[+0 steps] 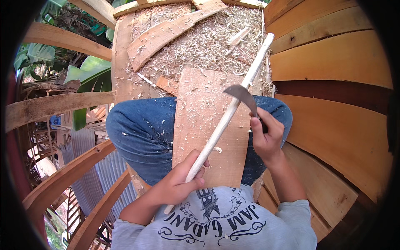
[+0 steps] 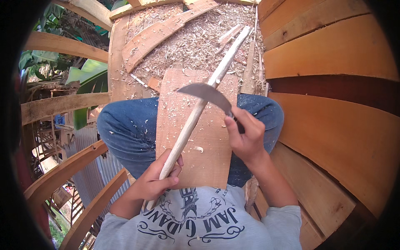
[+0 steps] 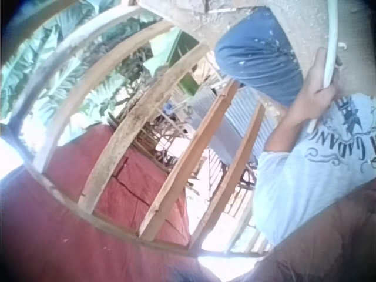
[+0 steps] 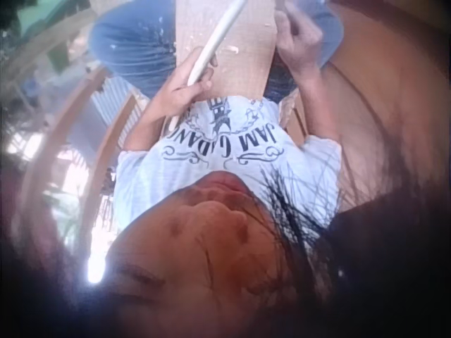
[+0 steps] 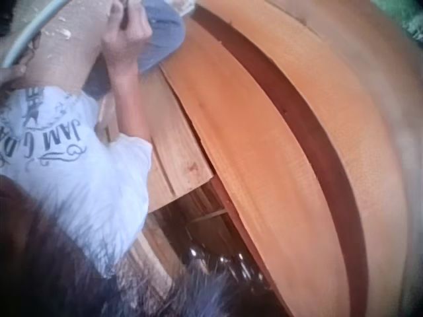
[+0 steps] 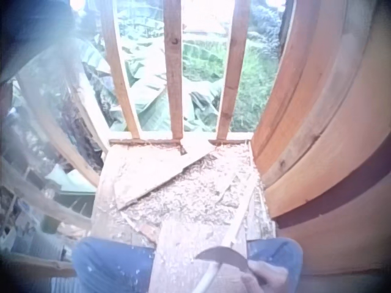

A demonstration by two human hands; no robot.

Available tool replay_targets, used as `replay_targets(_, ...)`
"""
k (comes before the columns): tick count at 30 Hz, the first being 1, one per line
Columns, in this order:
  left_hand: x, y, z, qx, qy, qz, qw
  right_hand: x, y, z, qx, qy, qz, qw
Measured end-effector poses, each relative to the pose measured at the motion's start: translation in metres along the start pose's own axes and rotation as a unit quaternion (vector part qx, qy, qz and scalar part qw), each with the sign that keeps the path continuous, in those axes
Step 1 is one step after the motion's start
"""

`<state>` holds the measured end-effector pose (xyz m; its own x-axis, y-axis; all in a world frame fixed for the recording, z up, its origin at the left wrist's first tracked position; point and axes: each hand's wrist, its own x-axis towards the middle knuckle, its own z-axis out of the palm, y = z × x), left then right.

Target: The person sits cross-legged and uses a curved blade to shave and shape a long piece of wood held between their legs. They repeatedly rotate the wood and scrape along its length to remove bark and smooth the surface.

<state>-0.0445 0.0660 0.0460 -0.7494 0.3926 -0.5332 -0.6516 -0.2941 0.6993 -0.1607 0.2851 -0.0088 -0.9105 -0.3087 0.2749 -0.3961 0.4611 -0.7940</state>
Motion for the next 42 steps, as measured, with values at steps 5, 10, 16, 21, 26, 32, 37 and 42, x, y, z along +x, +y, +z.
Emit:
replay_targets(5, -0.011, -0.001, 0.000, -0.004, 0.001, -0.009, 1.000, 0.007, 0.008, -0.004, -0.041, -0.033, -0.036, 0.998)
replay_targets(10, -0.007, -0.005, -0.001, 0.010, -0.010, 0.005, 1.000, -0.013, -0.015, 0.005, 0.028, -0.047, -0.020, 0.998)
replay_targets(16, -0.008, 0.002, -0.001, -0.044, -0.058, -0.013, 0.997, 0.008, 0.004, 0.009, 0.009, -0.006, -0.042, 0.999)
replay_targets(21, -0.006, 0.002, -0.003, -0.080, -0.035, -0.041, 0.995, 0.007, 0.005, 0.008, 0.017, -0.017, 0.006, 1.000)
replay_targets(26, -0.005, 0.000, -0.005, -0.081, -0.034, -0.032, 0.996, 0.004, -0.009, 0.003, 0.025, -0.088, -0.035, 0.995)
replay_targets(32, -0.004, -0.002, -0.008, -0.049, -0.043, -0.037, 0.997, 0.010, -0.001, 0.008, 0.007, -0.040, -0.079, 0.996)
replay_targets(37, 0.000, 0.000, -0.005, -0.028, -0.033, -0.027, 0.999, 0.004, -0.015, 0.005, 0.031, -0.119, -0.108, 0.987)
replay_targets(42, -0.002, -0.007, -0.002, -0.054, -0.001, -0.024, 0.998, 0.012, 0.012, 0.005, 0.021, -0.016, 0.037, 0.999)
